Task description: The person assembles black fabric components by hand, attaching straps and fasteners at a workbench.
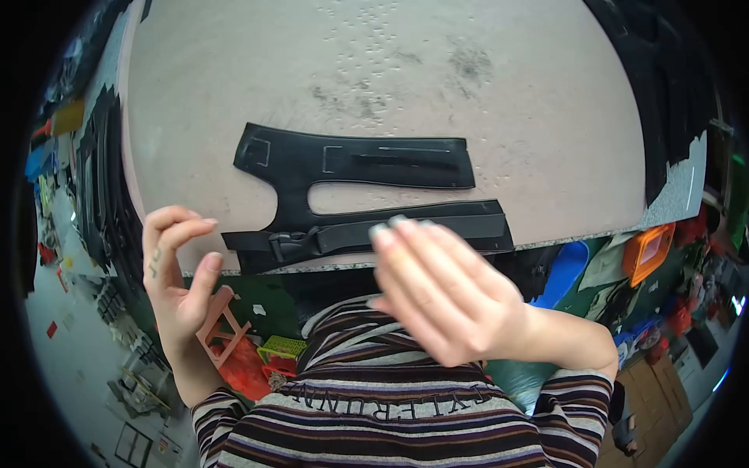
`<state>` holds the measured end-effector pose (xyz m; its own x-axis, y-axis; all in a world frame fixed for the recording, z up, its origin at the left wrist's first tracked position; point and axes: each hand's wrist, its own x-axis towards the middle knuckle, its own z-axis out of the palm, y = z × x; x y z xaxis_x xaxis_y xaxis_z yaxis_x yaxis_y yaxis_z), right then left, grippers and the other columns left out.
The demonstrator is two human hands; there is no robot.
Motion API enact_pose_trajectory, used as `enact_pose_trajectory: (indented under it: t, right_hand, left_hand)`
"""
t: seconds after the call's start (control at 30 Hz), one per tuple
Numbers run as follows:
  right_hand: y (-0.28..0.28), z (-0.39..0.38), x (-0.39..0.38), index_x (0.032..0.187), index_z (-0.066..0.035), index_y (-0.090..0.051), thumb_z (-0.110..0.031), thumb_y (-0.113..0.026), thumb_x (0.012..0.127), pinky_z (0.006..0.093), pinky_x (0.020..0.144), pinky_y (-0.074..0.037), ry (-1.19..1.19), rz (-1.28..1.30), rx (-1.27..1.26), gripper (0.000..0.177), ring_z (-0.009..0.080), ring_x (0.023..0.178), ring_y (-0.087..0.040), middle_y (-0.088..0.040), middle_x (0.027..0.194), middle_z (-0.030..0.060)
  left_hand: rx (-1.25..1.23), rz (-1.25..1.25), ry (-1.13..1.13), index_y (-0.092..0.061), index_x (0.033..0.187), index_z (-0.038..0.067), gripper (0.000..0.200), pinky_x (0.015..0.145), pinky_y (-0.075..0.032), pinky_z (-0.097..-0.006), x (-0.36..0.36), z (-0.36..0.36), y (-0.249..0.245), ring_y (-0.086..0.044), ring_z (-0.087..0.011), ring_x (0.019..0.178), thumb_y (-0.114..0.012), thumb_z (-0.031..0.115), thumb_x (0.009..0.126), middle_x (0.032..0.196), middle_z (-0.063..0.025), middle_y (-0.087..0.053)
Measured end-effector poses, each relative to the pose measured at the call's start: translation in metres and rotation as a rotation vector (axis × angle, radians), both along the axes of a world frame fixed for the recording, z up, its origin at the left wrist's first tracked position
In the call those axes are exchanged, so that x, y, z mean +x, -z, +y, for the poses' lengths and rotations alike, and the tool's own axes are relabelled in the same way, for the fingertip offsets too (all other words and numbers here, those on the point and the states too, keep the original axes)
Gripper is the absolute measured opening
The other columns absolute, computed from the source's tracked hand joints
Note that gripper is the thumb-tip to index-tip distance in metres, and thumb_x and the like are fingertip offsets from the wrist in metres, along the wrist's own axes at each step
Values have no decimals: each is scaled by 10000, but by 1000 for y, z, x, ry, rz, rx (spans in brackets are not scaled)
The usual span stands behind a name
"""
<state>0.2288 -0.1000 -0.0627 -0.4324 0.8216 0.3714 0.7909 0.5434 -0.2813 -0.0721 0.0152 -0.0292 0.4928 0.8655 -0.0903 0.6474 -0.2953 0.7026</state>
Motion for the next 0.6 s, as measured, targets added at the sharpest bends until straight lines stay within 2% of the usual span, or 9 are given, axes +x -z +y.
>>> enact_pose_trajectory:
  t: [0.07,0.1,0.13,0.3,0.33,0.4,0.5,0.6]
  right_hand:
    - [8,12,-20,976,52,-738,-177,-686,937,395,951,-599,-118,112,-14,238,308,1091,-713,-738,1140,184]
    - [13,15,-23,973,53,-732,-169,-683,935,392,944,-603,-136,80,-13,230,310,1086,-713,-737,1137,191]
    - [17,18,-24,970,54,-726,-160,-680,933,390,938,-607,-154,47,-10,222,312,1081,-712,-736,1135,197]
    - [26,13,-21,1042,49,-733,-102,-699,929,395,939,-621,-179,77,-44,192,307,1071,-719,-745,1126,204]
    - [26,13,-21,1047,46,-732,-104,-697,934,393,938,-622,-179,93,-47,190,307,1074,-719,-748,1120,200]
    - [29,13,-20,1057,39,-729,-107,-692,945,389,937,-622,-175,125,-53,187,305,1081,-719,-754,1108,190]
    - [31,13,-19,1064,23,-731,-122,-697,950,370,926,-623,-173,113,-43,187,291,1090,-716,-763,1092,170]
    - [33,12,-17,1065,11,-732,-137,-701,952,354,920,-623,-173,93,-40,189,282,1084,-715,-765,1093,160]
  left_hand:
    - [-73,-9,68,-728,1168,102,447,948,-457,-394,5,-4,6,-568,-276,1094,-838,79,736,1187,-97,-579]
    - [41,104,163,-728,1115,85,421,977,-431,-376,16,-4,8,-551,-271,1106,-837,68,709,1194,-100,-562]
    - [130,139,210,-722,1069,94,407,982,-415,-409,24,-5,13,-537,-301,1119,-860,86,687,1190,-95,-560]
    - [71,76,230,-660,908,108,355,954,-387,-416,22,-6,19,-524,-302,1132,-886,102,634,1153,-68,-575]
    - [41,-2,180,-648,886,104,361,950,-377,-409,25,-11,18,-558,-280,1067,-893,128,621,1059,-31,-623]
    - [-21,-73,219,-659,854,77,284,806,-449,-347,26,-11,8,-626,-200,842,-881,71,677,867,-11,-667]
    - [-507,-154,-153,-667,819,43,163,562,-414,-258,28,-27,-3,-588,-111,596,-821,21,771,689,-9,-655]
    - [-224,-154,-207,-669,797,15,87,438,-311,-215,33,-31,16,-536,-52,507,-749,7,831,631,-20,-639]
